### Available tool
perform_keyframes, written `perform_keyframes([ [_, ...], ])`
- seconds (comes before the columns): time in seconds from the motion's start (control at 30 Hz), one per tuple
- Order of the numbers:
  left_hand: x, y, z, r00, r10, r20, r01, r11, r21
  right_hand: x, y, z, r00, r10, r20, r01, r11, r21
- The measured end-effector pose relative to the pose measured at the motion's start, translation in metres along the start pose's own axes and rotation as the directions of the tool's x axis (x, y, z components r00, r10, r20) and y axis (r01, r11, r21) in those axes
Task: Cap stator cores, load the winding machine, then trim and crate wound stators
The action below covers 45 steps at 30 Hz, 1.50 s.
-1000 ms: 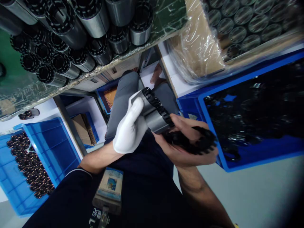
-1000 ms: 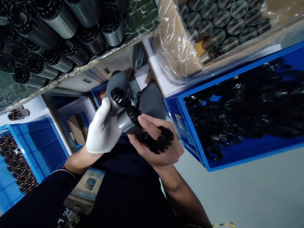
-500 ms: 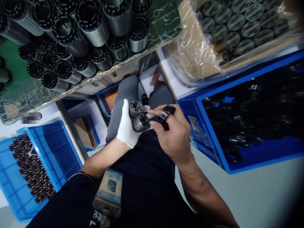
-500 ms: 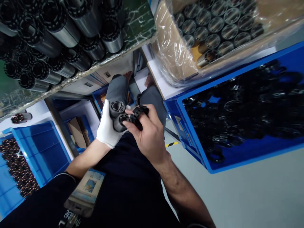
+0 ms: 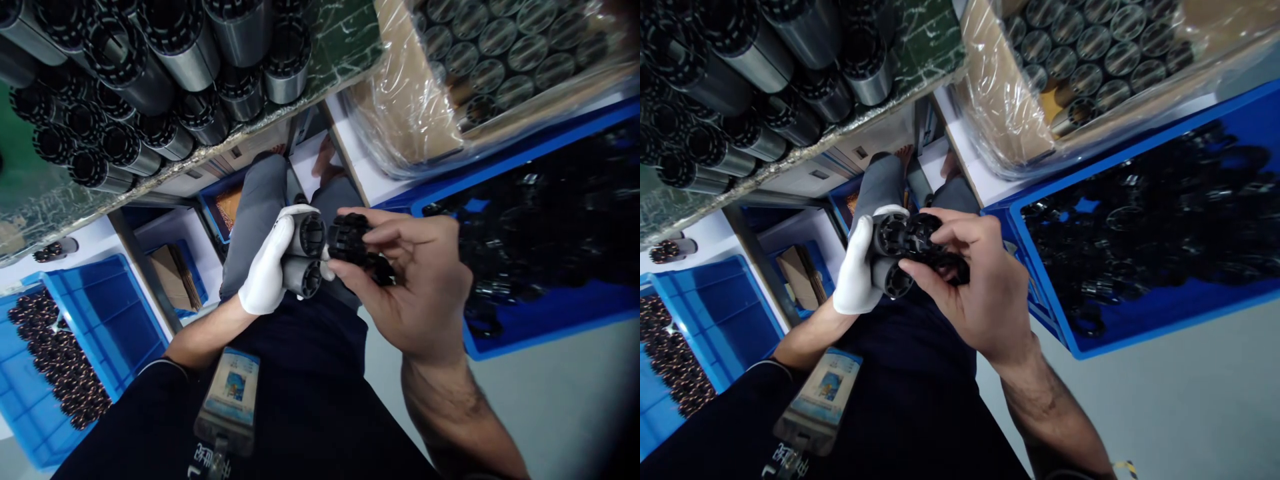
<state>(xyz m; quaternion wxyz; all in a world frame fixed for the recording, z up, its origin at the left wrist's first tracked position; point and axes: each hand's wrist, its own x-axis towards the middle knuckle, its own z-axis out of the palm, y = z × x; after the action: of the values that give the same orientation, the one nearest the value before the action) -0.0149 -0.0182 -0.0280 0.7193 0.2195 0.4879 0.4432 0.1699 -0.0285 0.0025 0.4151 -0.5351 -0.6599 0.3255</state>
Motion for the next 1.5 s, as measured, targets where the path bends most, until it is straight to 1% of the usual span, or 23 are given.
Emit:
perform_keyframes([
  [0.03,0.0,0.001,0.0,0.999,0.049,0.008,-0.049,0.998,0.026,0.0,0.0,0.002,1.0,0.026,-0.002,-0.026,0.999,0.029],
  [0.1,-0.001,0.003,0.0,0.991,0.132,0.035,-0.134,0.989,0.07,0.001,-0.001,0.005,0.999,0.044,0.01,-0.044,0.999,0.009],
  [0.17,-0.002,0.003,-0.001,0.984,0.167,0.061,-0.172,0.98,0.098,0.003,-0.002,0.007,0.999,0.041,0.019,-0.04,0.999,-0.027],
  [0.33,-0.003,0.006,-0.002,0.976,0.2,0.09,-0.213,0.962,0.169,0.007,-0.002,0.007,0.999,0.047,-0.015,-0.047,0.998,-0.037],
  [0.5,-0.002,0.01,-0.008,0.961,0.217,0.171,-0.254,0.936,0.243,0.007,-0.002,0.008,0.999,0.017,-0.039,-0.018,0.999,-0.035],
  [0.6,0.005,0.003,-0.015,0.938,0.262,0.226,-0.32,0.906,0.276,0.008,-0.006,0.008,1.0,0.025,-0.002,-0.025,0.998,-0.056],
  [0.67,0.011,-0.005,-0.018,0.926,0.31,0.217,-0.362,0.892,0.269,0.007,-0.007,0.007,0.999,0.033,0.037,-0.03,0.996,-0.079],
  [0.73,0.016,-0.012,-0.019,0.922,0.336,0.193,-0.375,0.9,0.223,0.005,-0.006,0.006,0.995,0.032,0.096,-0.022,0.995,-0.096],
  [0.83,0.023,-0.016,-0.017,0.908,0.371,0.193,-0.404,0.898,0.176,0.003,-0.004,0.005,0.984,0.049,0.172,-0.022,0.988,-0.155],
  [0.9,0.025,-0.015,-0.016,0.912,0.381,0.149,-0.405,0.892,0.2,0.004,-0.004,0.004,0.977,0.03,0.213,0.007,0.986,-0.169],
  [0.93,0.025,-0.015,-0.015,0.922,0.37,0.117,-0.386,0.903,0.188,0.005,-0.005,0.003,0.969,0.021,0.245,0.017,0.988,-0.153],
  [0.97,0.025,-0.014,-0.015,0.937,0.335,0.098,-0.347,0.926,0.15,0.005,-0.005,0.002,0.96,0.02,0.281,0.015,0.992,-0.124],
  [1.03,0.025,-0.013,-0.016,0.971,0.213,0.105,-0.217,0.976,0.031,0.003,-0.005,-0.002,0.944,0.056,0.326,-0.043,0.998,-0.047],
  [1.07,0.025,-0.012,-0.016,0.981,0.149,0.125,-0.147,0.989,-0.026,0.001,-0.004,-0.003,0.943,0.096,0.319,-0.102,0.995,0.001],
  [1.13,0.024,-0.01,-0.016,0.988,0.056,0.145,-0.043,0.995,-0.095,-0.005,0.0,-0.004,0.95,0.197,0.242,-0.235,0.962,0.139],
  [1.17,0.023,-0.008,-0.015,0.991,0.037,0.131,-0.022,0.993,-0.117,-0.008,0.001,-0.003,0.951,0.246,0.188,-0.285,0.933,0.221],
  [1.2,0.022,-0.006,-0.014,0.993,0.03,0.111,-0.015,0.991,-0.134,-0.01,0.003,0.0,0.951,0.283,0.126,-0.308,0.904,0.295],
  [1.23,0.022,-0.003,-0.012,0.996,0.03,0.09,-0.017,0.989,-0.145,-0.012,0.004,0.004,0.954,0.294,0.06,-0.296,0.89,0.346],
  [1.27,0.021,-0.001,-0.011,0.997,0.033,0.069,-0.023,0.989,-0.149,-0.014,0.005,0.008,0.961,0.278,-0.005,-0.257,0.896,0.363],
  [1.33,0.02,0.002,-0.008,0.999,0.044,0.032,-0.039,0.99,-0.138,-0.016,0.005,0.017,0.98,0.18,-0.09,-0.144,0.939,0.313],
  [1.4,0.019,0.003,-0.005,0.996,0.083,-0.013,-0.084,0.989,-0.12,-0.017,0.004,0.027,0.99,0.077,-0.114,-0.046,0.967,0.251],
  [1.47,0.017,0.004,-0.001,0.988,0.136,-0.073,-0.142,0.986,-0.084,-0.018,0.003,0.034,0.992,0.035,-0.125,-0.006,0.974,0.227],
  [1.5,0.016,0.005,0.001,0.982,0.158,-0.104,-0.163,0.986,-0.039,-0.019,0.002,0.037,0.99,0.028,-0.137,0.003,0.975,0.222],
])
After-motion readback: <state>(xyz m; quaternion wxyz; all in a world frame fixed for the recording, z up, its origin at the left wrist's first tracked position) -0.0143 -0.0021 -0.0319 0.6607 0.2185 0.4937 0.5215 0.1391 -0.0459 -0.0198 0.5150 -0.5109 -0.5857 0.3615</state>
